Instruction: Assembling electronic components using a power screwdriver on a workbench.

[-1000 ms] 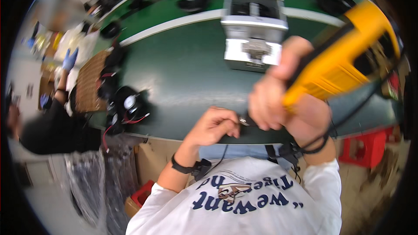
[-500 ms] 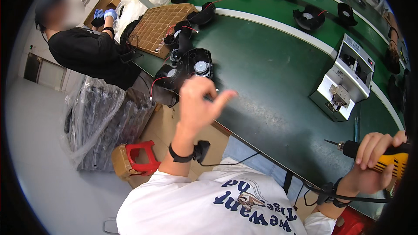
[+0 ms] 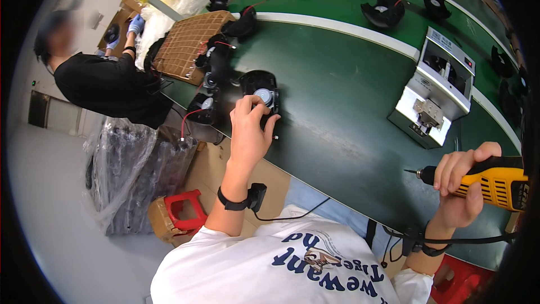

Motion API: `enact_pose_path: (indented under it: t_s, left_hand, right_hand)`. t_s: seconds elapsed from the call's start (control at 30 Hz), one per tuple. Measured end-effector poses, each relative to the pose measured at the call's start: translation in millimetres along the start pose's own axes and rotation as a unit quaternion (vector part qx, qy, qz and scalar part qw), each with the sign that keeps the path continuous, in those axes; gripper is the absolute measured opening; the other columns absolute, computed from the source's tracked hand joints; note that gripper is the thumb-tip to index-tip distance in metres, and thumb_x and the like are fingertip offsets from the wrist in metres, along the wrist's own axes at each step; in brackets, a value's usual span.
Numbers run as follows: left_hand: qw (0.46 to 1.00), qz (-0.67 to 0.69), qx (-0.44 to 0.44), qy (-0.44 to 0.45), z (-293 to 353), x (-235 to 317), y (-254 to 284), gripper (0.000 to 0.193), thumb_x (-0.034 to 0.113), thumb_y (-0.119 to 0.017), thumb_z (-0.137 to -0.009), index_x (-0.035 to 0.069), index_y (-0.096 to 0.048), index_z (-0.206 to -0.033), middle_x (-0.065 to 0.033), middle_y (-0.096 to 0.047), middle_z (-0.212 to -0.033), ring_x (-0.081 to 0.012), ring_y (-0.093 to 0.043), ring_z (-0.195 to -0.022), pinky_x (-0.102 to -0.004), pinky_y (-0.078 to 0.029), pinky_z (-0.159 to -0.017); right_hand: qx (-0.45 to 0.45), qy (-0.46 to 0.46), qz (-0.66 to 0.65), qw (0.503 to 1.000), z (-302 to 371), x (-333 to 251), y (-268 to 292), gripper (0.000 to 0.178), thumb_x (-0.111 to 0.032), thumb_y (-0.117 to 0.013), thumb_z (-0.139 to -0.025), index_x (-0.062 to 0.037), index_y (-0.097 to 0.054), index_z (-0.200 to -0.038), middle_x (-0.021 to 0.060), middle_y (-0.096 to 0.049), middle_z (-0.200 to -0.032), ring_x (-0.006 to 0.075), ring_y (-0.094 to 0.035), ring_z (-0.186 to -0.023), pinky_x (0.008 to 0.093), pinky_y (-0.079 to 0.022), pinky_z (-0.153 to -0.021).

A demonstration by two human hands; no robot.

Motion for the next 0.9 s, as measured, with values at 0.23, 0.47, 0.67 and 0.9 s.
enact_pose_path:
  t_s: [0.23, 0.47, 0.67, 0.9]
  left_hand:
    - [0.969, 0.155, -0.102, -0.162, 12.3, 70.1, -20.9, 0.03, 0.006, -0.087, -0.066, 0.006, -0.075, -0.093, -0.0097, -0.061, -0.108, -0.0329, -0.061, -0.115, -0.0518, -0.043, -0.106]
    - [0.904, 0.301, -0.174, -0.248, 13.7, 106.1, -47.4, 0.028, -0.001, -0.082, -0.067, 0.005, -0.076, -0.094, -0.0086, -0.071, -0.11, -0.0312, -0.063, -0.127, -0.0555, -0.046, -0.114]
    - [0.881, 0.346, -0.178, -0.271, 12.8, 118.7, -63.2, 0.028, -0.01, -0.077, -0.07, 0.001, -0.075, -0.096, -0.012, -0.07, -0.116, -0.0353, -0.06, -0.132, -0.051, -0.05, -0.113]
    - [0.851, 0.448, -0.185, -0.205, 11.5, 116.4, -77.0, 0.026, -0.009, -0.077, -0.072, -0.001, -0.074, -0.096, -0.0161, -0.069, -0.121, -0.0381, -0.06, -0.132, -0.0481, -0.05, -0.112]
  right_hand:
    - [0.0, -0.001, 0.011, 1.0, -4.7, -6.2, 6.4, 0.047, -0.033, -0.068, -0.099, -0.0055, -0.04, -0.126, 0.0037, -0.056, -0.072, 0.0143, -0.054, -0.056, 0.0294, -0.049, -0.054]
    - [-0.068, 0.06, -0.011, 0.996, -9.6, -35.0, 1.9, 0.049, -0.035, -0.067, -0.099, -0.0085, -0.041, -0.131, 0.0027, -0.057, -0.073, 0.0131, -0.054, -0.055, 0.0267, -0.048, -0.052]
    - [-0.074, 0.068, 0.033, 0.994, -18.2, -39.4, 0.6, 0.049, -0.034, -0.068, -0.092, -0.0055, -0.048, -0.127, -0.0008, -0.053, -0.067, 0.0066, -0.052, -0.049, 0.0193, -0.049, -0.05]
    - [-0.091, 0.034, 0.049, 0.994, -22.6, -31.4, -2.5, 0.051, -0.038, -0.067, -0.092, -0.0083, -0.053, -0.131, -0.0025, -0.056, -0.07, 0.0051, -0.053, -0.051, 0.0178, -0.05, -0.051]
Point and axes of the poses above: each hand's wrist, its own z-axis away from the middle knuckle, its own y-axis out of the back of the hand, x = y × z, the point moved 9 cm from there along -z, towards the middle knuckle
